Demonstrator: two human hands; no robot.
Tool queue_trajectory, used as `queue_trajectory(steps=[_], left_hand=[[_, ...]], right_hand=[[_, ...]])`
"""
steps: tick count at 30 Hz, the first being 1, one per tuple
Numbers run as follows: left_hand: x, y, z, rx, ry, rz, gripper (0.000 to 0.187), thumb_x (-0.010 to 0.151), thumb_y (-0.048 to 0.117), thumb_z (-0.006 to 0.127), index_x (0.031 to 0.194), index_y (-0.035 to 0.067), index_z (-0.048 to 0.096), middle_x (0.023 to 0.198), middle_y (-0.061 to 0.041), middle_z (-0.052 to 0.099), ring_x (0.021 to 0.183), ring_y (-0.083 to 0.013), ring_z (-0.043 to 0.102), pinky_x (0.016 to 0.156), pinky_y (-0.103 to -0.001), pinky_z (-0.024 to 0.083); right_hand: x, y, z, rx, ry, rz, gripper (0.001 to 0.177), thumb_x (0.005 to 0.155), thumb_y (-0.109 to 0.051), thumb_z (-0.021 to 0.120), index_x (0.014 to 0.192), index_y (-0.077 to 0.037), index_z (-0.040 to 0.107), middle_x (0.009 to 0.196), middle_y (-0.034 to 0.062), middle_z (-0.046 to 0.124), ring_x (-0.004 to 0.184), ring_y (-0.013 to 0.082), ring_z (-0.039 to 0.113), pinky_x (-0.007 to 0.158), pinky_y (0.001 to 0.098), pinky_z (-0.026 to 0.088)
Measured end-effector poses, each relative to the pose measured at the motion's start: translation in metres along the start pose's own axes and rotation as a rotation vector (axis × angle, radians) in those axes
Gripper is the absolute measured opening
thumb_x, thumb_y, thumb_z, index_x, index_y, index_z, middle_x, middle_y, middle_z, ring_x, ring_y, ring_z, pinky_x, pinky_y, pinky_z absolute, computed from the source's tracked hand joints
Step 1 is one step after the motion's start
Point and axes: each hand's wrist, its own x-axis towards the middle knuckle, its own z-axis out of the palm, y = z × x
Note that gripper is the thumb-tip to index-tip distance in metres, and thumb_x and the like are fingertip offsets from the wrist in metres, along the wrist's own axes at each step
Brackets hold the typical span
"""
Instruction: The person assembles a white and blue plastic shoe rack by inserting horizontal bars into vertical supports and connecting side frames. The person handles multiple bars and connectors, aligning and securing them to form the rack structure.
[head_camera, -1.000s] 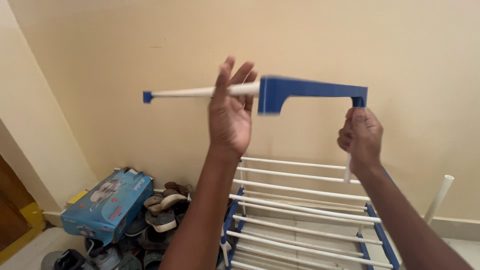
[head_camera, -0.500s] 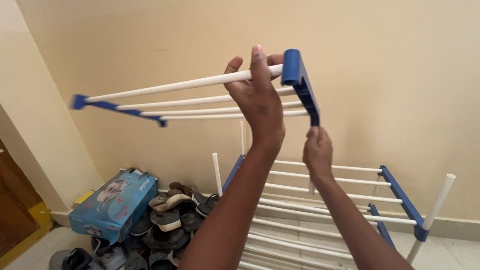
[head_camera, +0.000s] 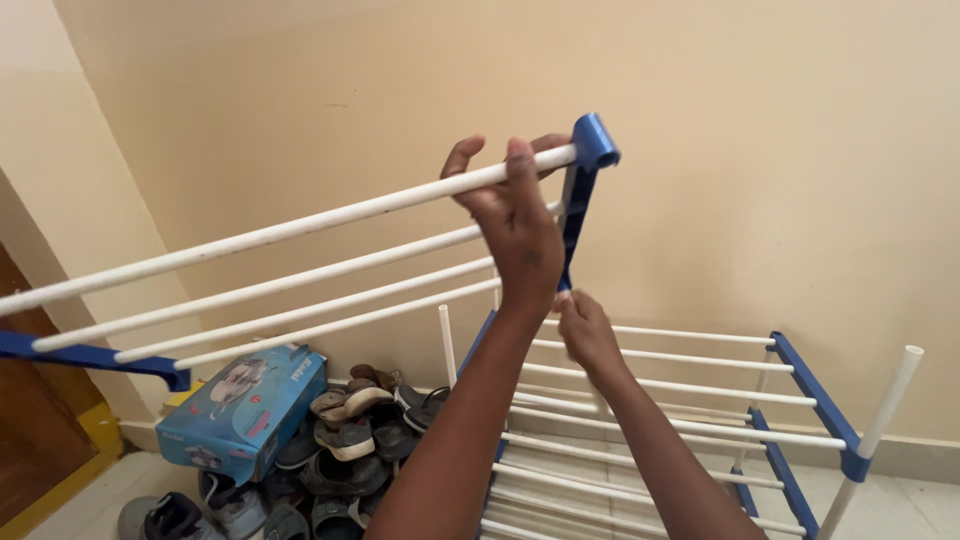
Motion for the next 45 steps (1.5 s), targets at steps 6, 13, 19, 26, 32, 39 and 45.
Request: queue_trajectory(steps=[6, 13, 19, 26, 32, 39, 45], left_hand=[[0.005, 0.024, -0.015, -0.056, 0.071, 0.010, 0.033, 0.113, 0.016, 0.043, 0.138, 0.008, 0.024, 0.103, -0.024, 0.072, 0.099, -0.0224, 0.068, 0.104, -0.037, 0.052], [0.007, 0.033, -0.017, -0.040, 0.028, -0.042, 0.032, 0.114, 0.016, 0.043, 0.140, 0.010, 0.026, 0.102, -0.022, 0.073, 0.097, -0.0175, 0.063, 0.098, -0.034, 0.047], [0.000, 0.034, -0.013, -0.134, -0.081, -0.058, 0.033, 0.110, 0.014, 0.043, 0.139, 0.011, 0.026, 0.089, -0.009, 0.061, 0.090, -0.0150, 0.061, 0.094, -0.031, 0.044], [-0.017, 0.024, -0.011, -0.180, -0.150, -0.058, 0.033, 0.117, 0.014, 0.041, 0.145, 0.010, 0.024, 0.094, -0.017, 0.073, 0.101, -0.0193, 0.066, 0.125, -0.043, 0.038], [-0.041, 0.024, 0.004, -0.148, -0.226, -0.027, 0.031, 0.118, 0.018, 0.044, 0.138, 0.011, 0.021, 0.096, -0.017, 0.074, 0.100, -0.0190, 0.069, 0.131, -0.050, 0.028], [-0.052, 0.022, 0.006, -0.124, -0.208, -0.064, 0.032, 0.118, 0.020, 0.045, 0.137, 0.010, 0.022, 0.094, -0.016, 0.074, 0.101, -0.0178, 0.068, 0.134, -0.050, 0.028], [-0.058, 0.007, 0.000, -0.093, -0.148, -0.115, 0.034, 0.114, 0.018, 0.045, 0.139, 0.013, 0.022, 0.094, -0.017, 0.074, 0.100, -0.0189, 0.066, 0.127, -0.048, 0.034]], right_hand=[[-0.016, -0.018, -0.022, 0.799, -0.316, 0.279, 0.032, 0.106, -0.025, 0.042, 0.117, -0.001, 0.060, 0.074, -0.0016, 0.051, 0.054, 0.0067, 0.045, 0.048, 0.0219, 0.041], [-0.015, -0.011, -0.015, 0.789, -0.242, 0.134, 0.036, 0.107, -0.040, 0.045, 0.108, -0.005, 0.054, 0.060, -0.0063, 0.030, 0.047, 0.0041, 0.026, 0.039, 0.0218, 0.020], [-0.019, -0.006, -0.006, 0.712, -0.086, -0.018, 0.043, 0.108, -0.043, 0.042, 0.111, -0.002, 0.053, 0.060, -0.0051, 0.027, 0.047, 0.0050, 0.025, 0.040, 0.0235, 0.020], [-0.008, -0.002, -0.016, 0.503, 0.112, -0.129, 0.041, 0.107, -0.037, 0.045, 0.113, 0.000, 0.063, 0.066, -0.0046, 0.051, 0.049, 0.0043, 0.038, 0.044, 0.0237, 0.036], [0.000, 0.016, -0.015, 0.278, 0.303, -0.282, 0.038, 0.110, -0.032, 0.052, 0.085, -0.004, 0.056, 0.062, -0.0061, 0.042, 0.054, 0.0024, 0.034, 0.045, 0.0259, 0.029], [0.001, 0.020, -0.015, 0.394, 0.309, -0.230, 0.041, 0.107, -0.031, 0.056, 0.073, -0.008, 0.055, 0.061, -0.0067, 0.047, 0.054, 0.0022, 0.037, 0.045, 0.0258, 0.029], [-0.003, 0.007, -0.014, 0.375, 0.273, -0.278, 0.033, 0.103, -0.033, 0.059, 0.083, -0.007, 0.064, 0.063, -0.0099, 0.054, 0.055, -0.0005, 0.042, 0.045, 0.0233, 0.033]])
